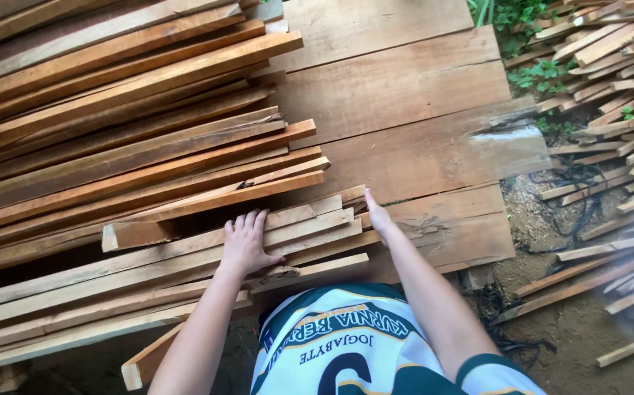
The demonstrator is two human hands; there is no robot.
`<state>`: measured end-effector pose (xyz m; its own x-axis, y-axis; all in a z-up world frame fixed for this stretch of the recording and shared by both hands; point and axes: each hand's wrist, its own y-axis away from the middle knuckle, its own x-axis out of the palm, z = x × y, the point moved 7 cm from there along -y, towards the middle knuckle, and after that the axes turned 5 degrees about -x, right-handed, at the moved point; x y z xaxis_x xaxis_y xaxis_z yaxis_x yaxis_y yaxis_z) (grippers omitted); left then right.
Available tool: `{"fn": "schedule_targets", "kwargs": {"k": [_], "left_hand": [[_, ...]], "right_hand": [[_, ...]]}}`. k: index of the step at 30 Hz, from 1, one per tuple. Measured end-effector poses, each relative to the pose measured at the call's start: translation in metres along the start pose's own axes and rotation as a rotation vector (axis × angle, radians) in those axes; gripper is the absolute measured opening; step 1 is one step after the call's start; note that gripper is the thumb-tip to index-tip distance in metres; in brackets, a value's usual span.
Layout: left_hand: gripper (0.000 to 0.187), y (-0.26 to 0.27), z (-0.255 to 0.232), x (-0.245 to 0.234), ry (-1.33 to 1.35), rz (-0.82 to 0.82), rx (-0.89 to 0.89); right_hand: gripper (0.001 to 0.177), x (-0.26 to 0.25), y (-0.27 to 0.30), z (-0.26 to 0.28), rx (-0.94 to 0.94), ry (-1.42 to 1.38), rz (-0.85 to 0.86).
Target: Organizing and stacking thin wooden planks in a woodworking environment.
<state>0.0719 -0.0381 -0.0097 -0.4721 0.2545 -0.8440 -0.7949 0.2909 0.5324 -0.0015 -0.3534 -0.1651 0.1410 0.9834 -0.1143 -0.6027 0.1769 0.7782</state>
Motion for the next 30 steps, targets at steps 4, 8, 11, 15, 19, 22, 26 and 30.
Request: {"fn": "schedule_targets", "kwargs": {"k": [4,8,11,15,19,22,26,30], "left_hand": [[0.121,-0.005,-0.003,0.003,0.048,-0.004,0.017],[0.113,0.001,0.001,-0.003,0.124,0.014,-0.042],[0.103,-0.002,-0.004,-0.013,0.148,-0.021,-0.049],[0.082,-0.008,-0.001,-0.018,0.160,-0.090,-0.058],[0.080,-0.026,-0.014,-0.027,0.161,0.019,-0.044],[0.086,-0.033,-0.047,-0.038,0.167,0.122,0.008],[0.096,-0.044,-0.074,-0.028,0.108,0.189,0.072],[0.098,-0.052,-0.084,-0.026,0.063,0.190,0.099]], "right_hand": [[0.114,-0.003,0.014,0.005,0.007,0.070,-0.042],[0.106,0.004,0.008,0.002,-0.017,0.018,-0.055],[0.106,-0.002,0.013,0.010,-0.015,-0.055,-0.051],[0.106,-0.001,0.053,0.047,0.006,-0.163,-0.029],[0.109,0.001,0.047,0.046,0.014,-0.196,0.007],[0.112,-0.003,0.047,0.041,0.048,-0.212,0.046],[0.116,0.004,0.038,0.034,0.060,-0.303,0.213],[0.111,0.008,0.020,0.017,0.055,-0.319,0.266]]}}
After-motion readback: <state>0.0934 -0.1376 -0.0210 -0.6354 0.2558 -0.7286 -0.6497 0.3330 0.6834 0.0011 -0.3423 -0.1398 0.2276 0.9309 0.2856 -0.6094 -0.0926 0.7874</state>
